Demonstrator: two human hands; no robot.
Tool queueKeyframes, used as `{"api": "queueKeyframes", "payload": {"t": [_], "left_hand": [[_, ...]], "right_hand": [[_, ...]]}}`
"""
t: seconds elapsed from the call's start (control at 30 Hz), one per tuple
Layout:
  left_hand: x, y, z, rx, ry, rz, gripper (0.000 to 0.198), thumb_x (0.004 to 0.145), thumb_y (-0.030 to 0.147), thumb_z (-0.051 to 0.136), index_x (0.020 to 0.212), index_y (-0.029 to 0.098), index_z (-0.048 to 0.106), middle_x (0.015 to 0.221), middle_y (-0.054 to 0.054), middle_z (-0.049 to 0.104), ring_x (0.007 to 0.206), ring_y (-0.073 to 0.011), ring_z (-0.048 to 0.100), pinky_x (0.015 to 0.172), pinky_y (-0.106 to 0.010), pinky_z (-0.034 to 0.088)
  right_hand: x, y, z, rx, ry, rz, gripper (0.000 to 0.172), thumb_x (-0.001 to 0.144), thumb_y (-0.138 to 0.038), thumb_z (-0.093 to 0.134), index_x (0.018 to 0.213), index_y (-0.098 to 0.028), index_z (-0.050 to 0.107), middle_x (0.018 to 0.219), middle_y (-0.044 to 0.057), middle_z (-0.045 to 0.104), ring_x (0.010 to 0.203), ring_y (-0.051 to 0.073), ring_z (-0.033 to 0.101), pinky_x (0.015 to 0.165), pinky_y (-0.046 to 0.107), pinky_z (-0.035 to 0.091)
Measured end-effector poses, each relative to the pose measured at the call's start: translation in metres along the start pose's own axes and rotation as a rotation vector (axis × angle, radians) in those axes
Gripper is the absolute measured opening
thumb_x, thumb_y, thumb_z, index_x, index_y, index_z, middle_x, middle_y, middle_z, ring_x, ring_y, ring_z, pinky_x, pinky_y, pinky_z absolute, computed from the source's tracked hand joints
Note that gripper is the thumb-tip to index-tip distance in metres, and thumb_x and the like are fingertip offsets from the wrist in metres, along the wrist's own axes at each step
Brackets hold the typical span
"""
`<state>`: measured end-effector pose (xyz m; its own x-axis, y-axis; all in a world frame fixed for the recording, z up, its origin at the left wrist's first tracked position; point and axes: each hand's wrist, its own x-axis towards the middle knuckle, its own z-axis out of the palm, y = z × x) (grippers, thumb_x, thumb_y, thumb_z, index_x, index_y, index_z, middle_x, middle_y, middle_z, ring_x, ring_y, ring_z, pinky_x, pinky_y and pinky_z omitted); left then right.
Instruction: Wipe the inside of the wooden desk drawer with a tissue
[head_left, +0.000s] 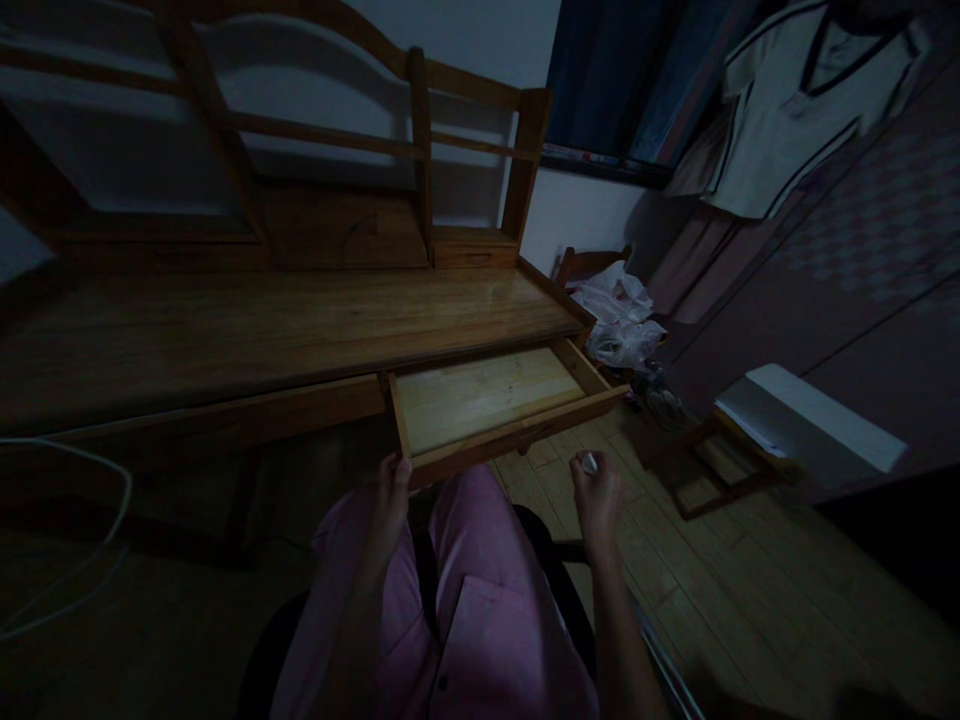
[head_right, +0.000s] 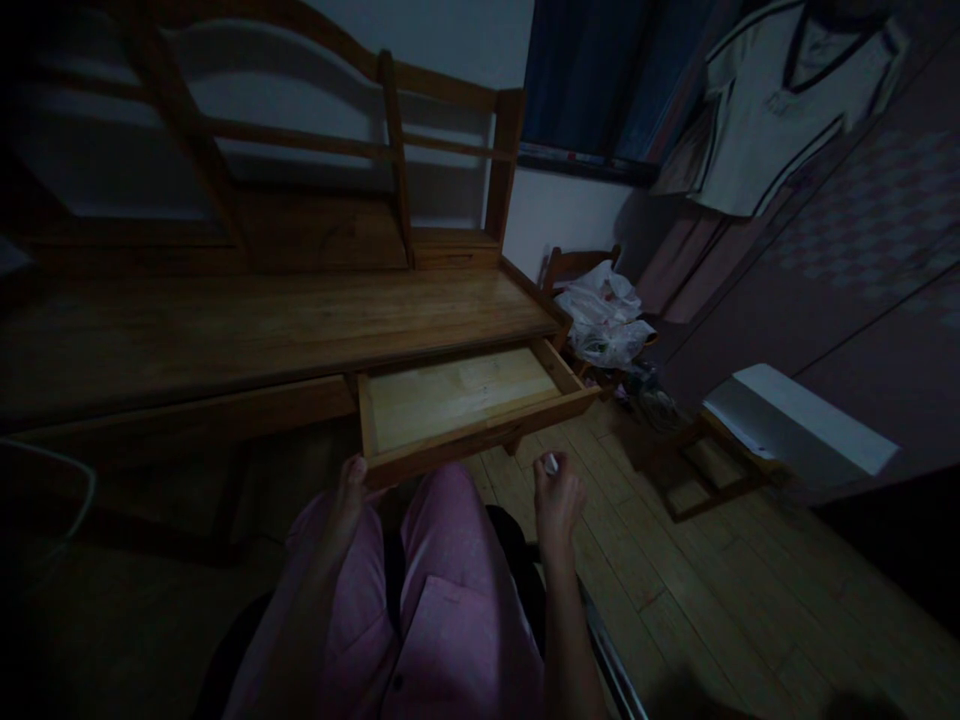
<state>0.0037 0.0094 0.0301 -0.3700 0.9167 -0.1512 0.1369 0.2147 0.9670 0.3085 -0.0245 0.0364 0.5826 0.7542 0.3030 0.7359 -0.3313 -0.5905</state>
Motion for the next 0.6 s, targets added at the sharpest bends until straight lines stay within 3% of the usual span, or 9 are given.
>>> {"api": "queueKeyframes", "payload": {"t": [0.13, 0.23, 0.43, 0.5, 0.6], "left_hand": [[0.014, -0.021, 0.004, -0.189, -0.092, -0.094, 0.035, 0.092, 0.043, 0.045, 0.121, 0.023, 0.05, 0.134, -0.011, 0.058, 0.11, -0.023, 0.067, 0.067, -0.028, 0.06], [0.021, -0.034, 0.006, -0.225, -0.111, -0.079, 0.039, 0.091, 0.045, 0.047, 0.123, 0.023, 0.048, 0.136, -0.012, 0.056, 0.112, -0.0241, 0.066, 0.068, -0.029, 0.061], [0.024, -0.036, 0.007, -0.235, -0.095, -0.101, 0.037, 0.092, 0.043, 0.048, 0.123, 0.022, 0.049, 0.134, -0.012, 0.058, 0.107, -0.0225, 0.068, 0.067, -0.029, 0.061], [0.024, -0.033, 0.006, -0.245, -0.1, -0.137, 0.038, 0.092, 0.042, 0.048, 0.125, 0.021, 0.048, 0.135, -0.014, 0.056, 0.106, -0.022, 0.068, 0.067, -0.028, 0.061], [0.021, -0.03, 0.005, -0.259, -0.145, -0.096, 0.044, 0.094, 0.046, 0.047, 0.129, 0.02, 0.044, 0.141, -0.016, 0.051, 0.112, -0.0227, 0.066, 0.072, -0.028, 0.061]], "right_hand": [[0.005, 0.023, -0.047, -0.358, -0.023, 0.09, 0.029, 0.091, -0.037, 0.051, 0.102, -0.016, 0.068, 0.083, 0.014, 0.073, 0.078, 0.027, 0.068, 0.064, 0.031, 0.036], [0.015, 0.039, -0.073, -0.549, -0.027, 0.218, 0.032, 0.093, -0.034, 0.049, 0.11, -0.013, 0.067, 0.086, 0.017, 0.072, 0.08, 0.029, 0.068, 0.064, 0.032, 0.038], [0.021, 0.066, -0.089, -0.545, -0.025, 0.281, 0.04, 0.094, -0.037, 0.045, 0.12, -0.016, 0.067, 0.094, 0.02, 0.072, 0.087, 0.033, 0.069, 0.072, 0.038, 0.045], [0.018, 0.072, -0.085, -0.477, -0.051, 0.244, 0.054, 0.088, -0.035, 0.052, 0.138, -0.014, 0.055, 0.092, 0.02, 0.072, 0.086, 0.034, 0.069, 0.073, 0.041, 0.046], [0.012, 0.075, -0.071, -0.264, -0.083, 0.173, 0.096, 0.078, -0.034, 0.062, 0.157, -0.003, 0.016, 0.083, 0.017, 0.071, 0.076, 0.034, 0.068, 0.072, 0.043, 0.047]]}}
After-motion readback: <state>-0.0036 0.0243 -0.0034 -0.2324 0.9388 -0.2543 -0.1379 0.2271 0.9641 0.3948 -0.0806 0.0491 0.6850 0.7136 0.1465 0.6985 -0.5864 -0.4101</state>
